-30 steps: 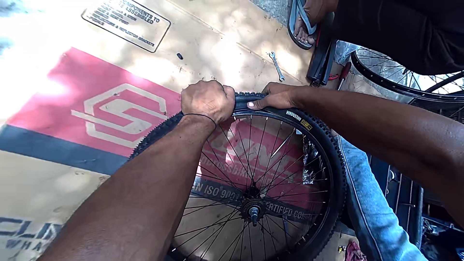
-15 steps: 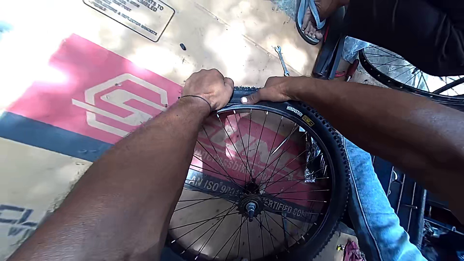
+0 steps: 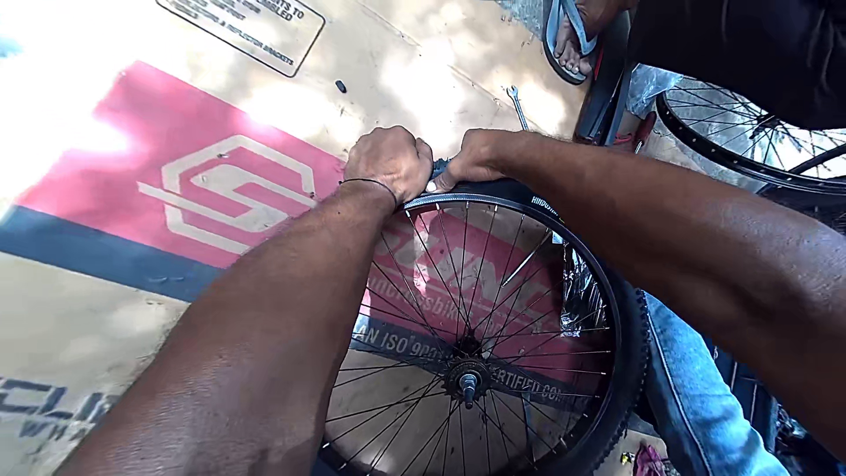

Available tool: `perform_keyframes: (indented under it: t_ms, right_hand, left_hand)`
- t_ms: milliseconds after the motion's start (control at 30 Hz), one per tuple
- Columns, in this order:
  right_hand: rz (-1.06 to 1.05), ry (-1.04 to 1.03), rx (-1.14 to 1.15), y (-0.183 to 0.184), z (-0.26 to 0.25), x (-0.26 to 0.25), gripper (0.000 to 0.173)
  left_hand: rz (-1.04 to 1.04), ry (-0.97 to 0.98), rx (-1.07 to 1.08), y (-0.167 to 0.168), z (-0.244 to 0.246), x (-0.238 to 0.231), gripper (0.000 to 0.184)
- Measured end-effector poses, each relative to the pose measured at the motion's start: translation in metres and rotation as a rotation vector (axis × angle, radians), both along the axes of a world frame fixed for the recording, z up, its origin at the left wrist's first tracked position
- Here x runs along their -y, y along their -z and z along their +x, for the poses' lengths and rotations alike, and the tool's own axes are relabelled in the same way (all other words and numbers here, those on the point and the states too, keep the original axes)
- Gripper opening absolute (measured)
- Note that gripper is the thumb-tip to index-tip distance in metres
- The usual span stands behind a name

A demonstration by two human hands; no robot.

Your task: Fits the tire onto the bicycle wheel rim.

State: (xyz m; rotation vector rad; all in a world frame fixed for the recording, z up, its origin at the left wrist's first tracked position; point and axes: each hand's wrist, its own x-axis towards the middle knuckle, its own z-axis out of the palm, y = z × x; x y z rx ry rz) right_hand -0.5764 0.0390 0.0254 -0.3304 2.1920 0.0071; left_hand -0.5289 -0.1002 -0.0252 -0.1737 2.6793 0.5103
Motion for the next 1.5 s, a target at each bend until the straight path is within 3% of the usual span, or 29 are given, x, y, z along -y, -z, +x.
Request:
perform_keyframes:
  t_ms: [100,233,367,533,800,1000,1100,1200,1500]
  right_hand:
    - [0.042,-0.009,-0.057,0.000,-0.001,0.006,0.072]
    - [0.015,0.012,-0.151,-0.011,0.005,-0.009,0.075]
    - [0.000,0.046,-0.173,-0.016,0.010,-0.011,0.074]
    - [0.032,-0.013,-0.124,-0.011,0.004,-0.006,0.079]
    - [0.137,-0.082,-0.185,-0.018,0.012,0.011,0.083]
    - [-0.002,-0.220,-0.087,-0.006,0.007,0.005,0.086]
    - [-0.181,-0.281,-0.013,0.015,-0.007,0.012,0.071]
    - [-0.165,-0.206,0.087,0.022,-0.010,0.023,0.069]
    - [-0.015,-0.065,-0.018,0.010,-0.003,0.035,0.068]
  left_hand:
    - [-0.016,0.007,-0.065,-0.002,0.000,0.005,0.062]
    - [0.024,-0.070,-0.314,-0.012,0.028,0.013,0.070]
    - [-0.072,-0.194,-0.202,-0.005,0.085,0.045,0.086]
    - [0.021,-0.076,-0.075,0.010,0.067,0.071,0.087]
    - [0.067,-0.005,-0.143,0.024,0.057,0.083,0.079]
    - [0.056,0.006,-0.167,0.016,0.064,0.085,0.081]
    - [0.068,0.011,-0.187,0.017,0.061,0.082,0.081]
    - [0.091,0.005,-0.171,0.021,0.062,0.086,0.080]
    - [0.173,-0.041,-0.151,0.026,0.052,0.088,0.077]
